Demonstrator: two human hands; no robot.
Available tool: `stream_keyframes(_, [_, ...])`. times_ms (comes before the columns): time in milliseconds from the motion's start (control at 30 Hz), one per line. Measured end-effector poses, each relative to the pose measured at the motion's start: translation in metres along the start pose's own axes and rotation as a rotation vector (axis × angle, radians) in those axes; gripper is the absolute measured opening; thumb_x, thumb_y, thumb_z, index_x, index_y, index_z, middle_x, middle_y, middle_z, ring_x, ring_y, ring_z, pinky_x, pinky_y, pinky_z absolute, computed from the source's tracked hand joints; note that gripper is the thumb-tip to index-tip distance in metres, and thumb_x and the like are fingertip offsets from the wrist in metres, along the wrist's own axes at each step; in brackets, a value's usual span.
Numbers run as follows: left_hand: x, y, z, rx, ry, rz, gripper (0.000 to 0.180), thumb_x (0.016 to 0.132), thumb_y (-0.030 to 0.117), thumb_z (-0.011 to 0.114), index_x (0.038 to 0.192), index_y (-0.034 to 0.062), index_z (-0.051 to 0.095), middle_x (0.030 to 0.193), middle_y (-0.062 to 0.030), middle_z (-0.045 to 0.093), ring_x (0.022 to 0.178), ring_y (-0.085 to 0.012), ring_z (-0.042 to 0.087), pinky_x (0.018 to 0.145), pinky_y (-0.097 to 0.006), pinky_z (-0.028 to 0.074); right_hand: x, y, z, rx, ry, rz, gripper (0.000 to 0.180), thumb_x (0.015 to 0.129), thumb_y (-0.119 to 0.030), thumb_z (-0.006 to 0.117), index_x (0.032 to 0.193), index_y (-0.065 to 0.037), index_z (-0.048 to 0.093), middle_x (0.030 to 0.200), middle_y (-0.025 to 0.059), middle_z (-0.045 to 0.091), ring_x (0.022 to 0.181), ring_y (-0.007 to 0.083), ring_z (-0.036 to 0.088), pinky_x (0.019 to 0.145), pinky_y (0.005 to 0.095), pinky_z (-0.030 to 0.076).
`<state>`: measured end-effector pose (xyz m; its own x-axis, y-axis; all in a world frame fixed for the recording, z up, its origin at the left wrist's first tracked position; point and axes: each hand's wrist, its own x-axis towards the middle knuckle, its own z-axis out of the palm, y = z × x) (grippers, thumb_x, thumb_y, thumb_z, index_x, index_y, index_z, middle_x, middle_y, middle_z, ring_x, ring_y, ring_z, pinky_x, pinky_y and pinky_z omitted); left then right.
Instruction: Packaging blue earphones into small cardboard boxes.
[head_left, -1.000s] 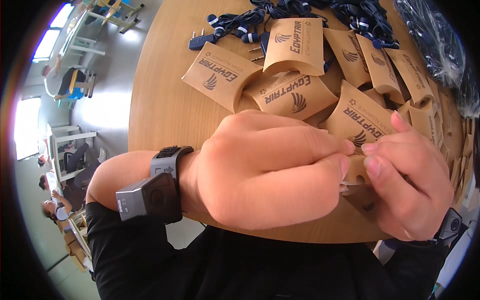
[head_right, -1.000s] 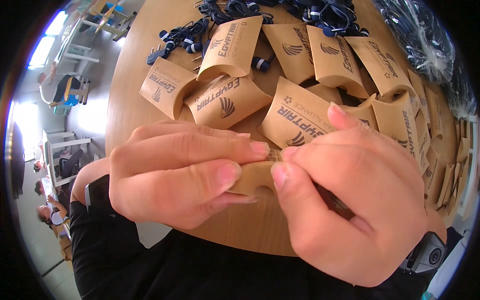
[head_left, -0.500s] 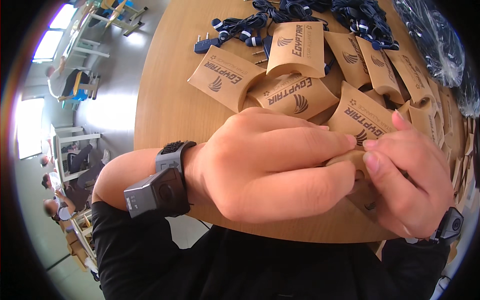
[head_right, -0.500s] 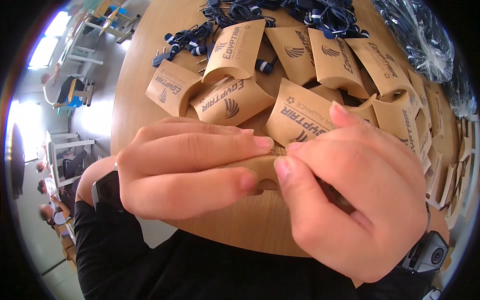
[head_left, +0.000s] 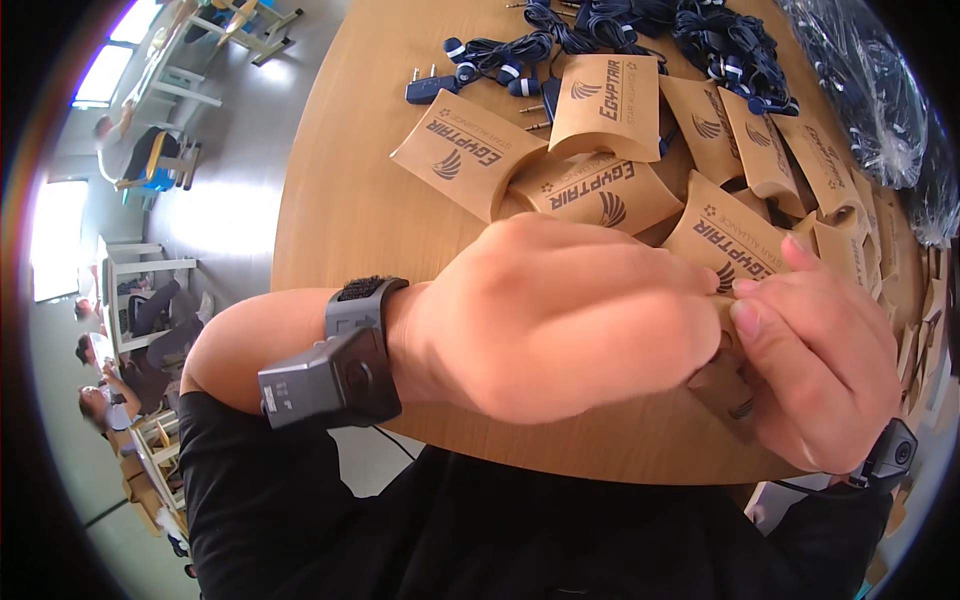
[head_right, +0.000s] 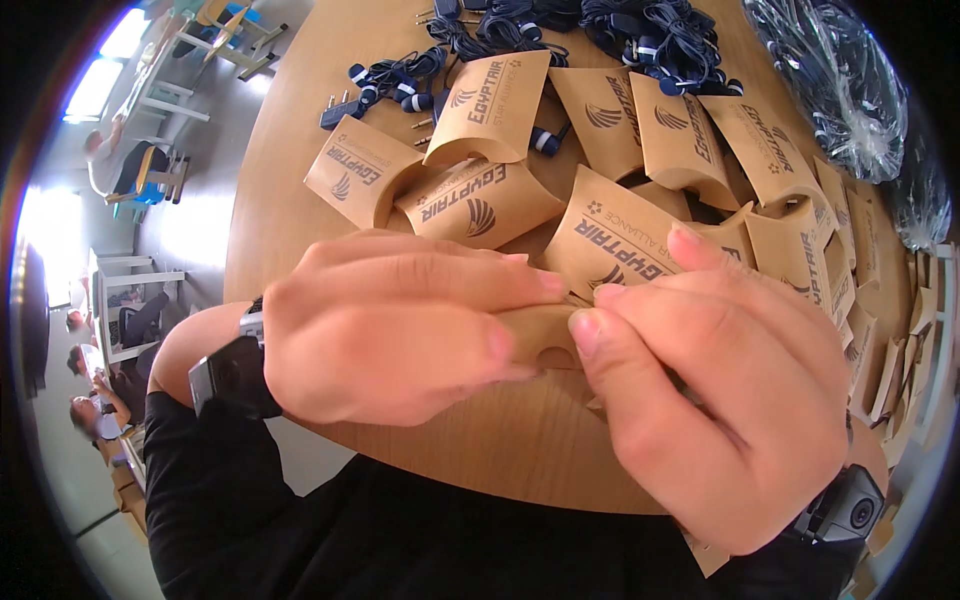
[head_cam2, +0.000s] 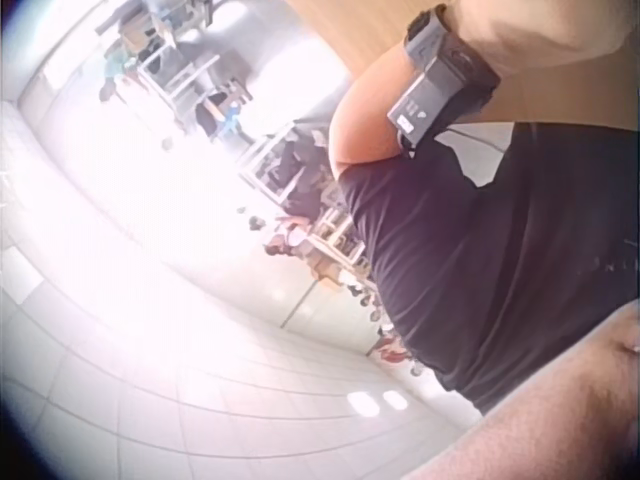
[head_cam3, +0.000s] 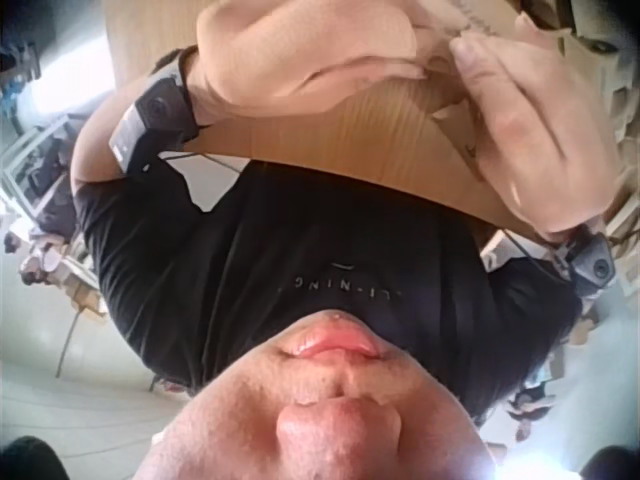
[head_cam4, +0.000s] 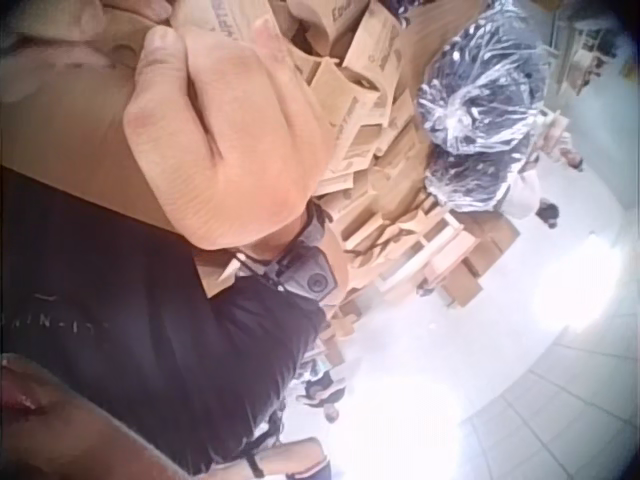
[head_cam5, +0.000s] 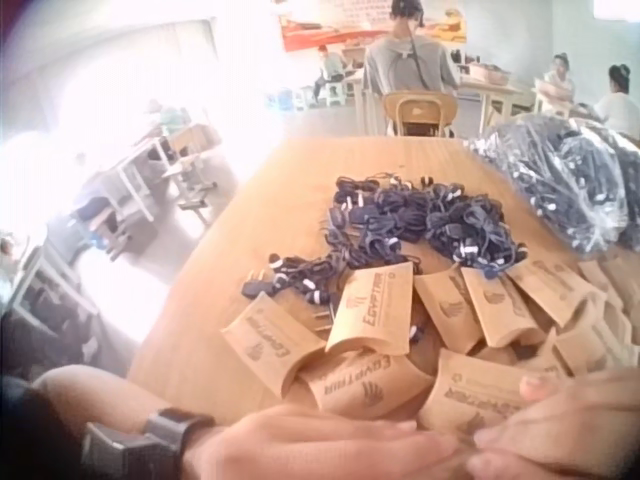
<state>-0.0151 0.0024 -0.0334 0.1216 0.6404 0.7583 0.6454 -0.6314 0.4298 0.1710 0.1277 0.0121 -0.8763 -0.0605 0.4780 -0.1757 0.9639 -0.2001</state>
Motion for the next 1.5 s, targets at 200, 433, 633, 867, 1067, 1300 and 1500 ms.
stream_keyframes(200, [0.002,0.005,-0.016,-0.035,-0.192,-0.233,0.028,0.068,0.012,0.085,0.075,0.0063,0.058,0.095,-0.0155,0.071,0.07,-0.0259,0.07,0.055,-0.029,0.055,0.002,0.001,0.002,0.047,0.003,-0.007,0.04,0.066,0.013,0.066,0.104,0.003,0.063,0.08,0.0157,0.066,0.07,0.0272,0.067,0.078,0.0481,0.057])
stream_keyframes(433, [0.001,-0.006,-0.013,-0.049,-0.092,0.001,0.029,0.069,0.005,0.083,0.082,0.0009,0.057,0.088,-0.0223,0.069,0.066,-0.0284,0.07,0.053,-0.032,0.057,0.003,0.002,0.003,0.03,0.009,-0.029,0.038,0.067,0.012,0.067,0.103,0.002,0.063,0.08,0.0155,0.066,0.07,0.0269,0.067,0.077,0.0472,0.057])
stream_keyframes(633, [0.003,-0.002,-0.014,-0.007,-0.11,0.048,0.027,0.069,-0.003,0.079,0.084,-0.0007,0.057,0.087,-0.025,0.068,0.062,-0.0288,0.069,0.051,-0.031,0.057,0.004,0.002,0.001,0.053,0.008,-0.038,0.034,0.069,0.008,0.069,0.102,0.002,0.063,0.083,0.0163,0.066,0.072,0.0277,0.067,0.077,0.0451,0.057])
stream_keyframes(867, [0.012,0.013,-0.024,-0.35,0.015,-0.18,0.032,0.077,-0.004,0.075,0.1,-0.0049,0.052,0.089,-0.0325,0.065,0.066,-0.0223,0.069,0.048,-0.026,0.05,0.006,0.009,0.007,0.339,0.179,-0.151,0.058,0.086,-0.015,0.069,0.132,0.004,0.041,0.108,0.026,0.061,0.093,0.0329,0.065,0.074,0.0415,0.058])
stream_keyframes(1067, [0.006,0.016,-0.031,-0.686,0.022,-0.294,0.036,0.082,-0.003,0.072,0.107,-0.0031,0.047,0.101,-0.0341,0.063,0.069,-0.0171,0.064,0.056,-0.028,0.048,0.008,0.007,0.027,0.324,0.308,-0.176,0.066,0.092,-0.029,0.062,0.143,-0.005,0.027,0.116,0.0196,0.056,0.094,0.0304,0.062,0.094,0.0515,0.048])
stream_keyframes(1300, [0.016,0.015,-0.03,-0.429,-0.085,-0.43,0.038,0.079,0.021,0.08,0.1,0.0008,0.055,0.108,-0.0208,0.067,0.09,-0.0234,0.069,0.076,-0.029,0.052,0.003,0.002,0.014,0.368,0.239,-0.088,0.065,0.087,-0.021,0.068,0.139,-0.007,0.033,0.109,0.0166,0.058,0.098,0.0294,0.061,0.102,0.0554,0.041])
stream_keyframes(1500, [0.017,0.016,-0.026,-0.254,-0.115,-0.166,0.069,0.073,0.036,0.082,0.127,0.0042,0.053,0.13,-0.0313,0.049,0.11,-0.0403,0.059,0.082,-0.04,0.053,0.012,-0.001,-0.008,0.181,0.037,0.08,0.075,0.057,-0.024,0.083,0.126,-0.007,0.057,0.108,0.0136,0.061,0.098,0.0306,0.063,0.1,0.0564,0.038])
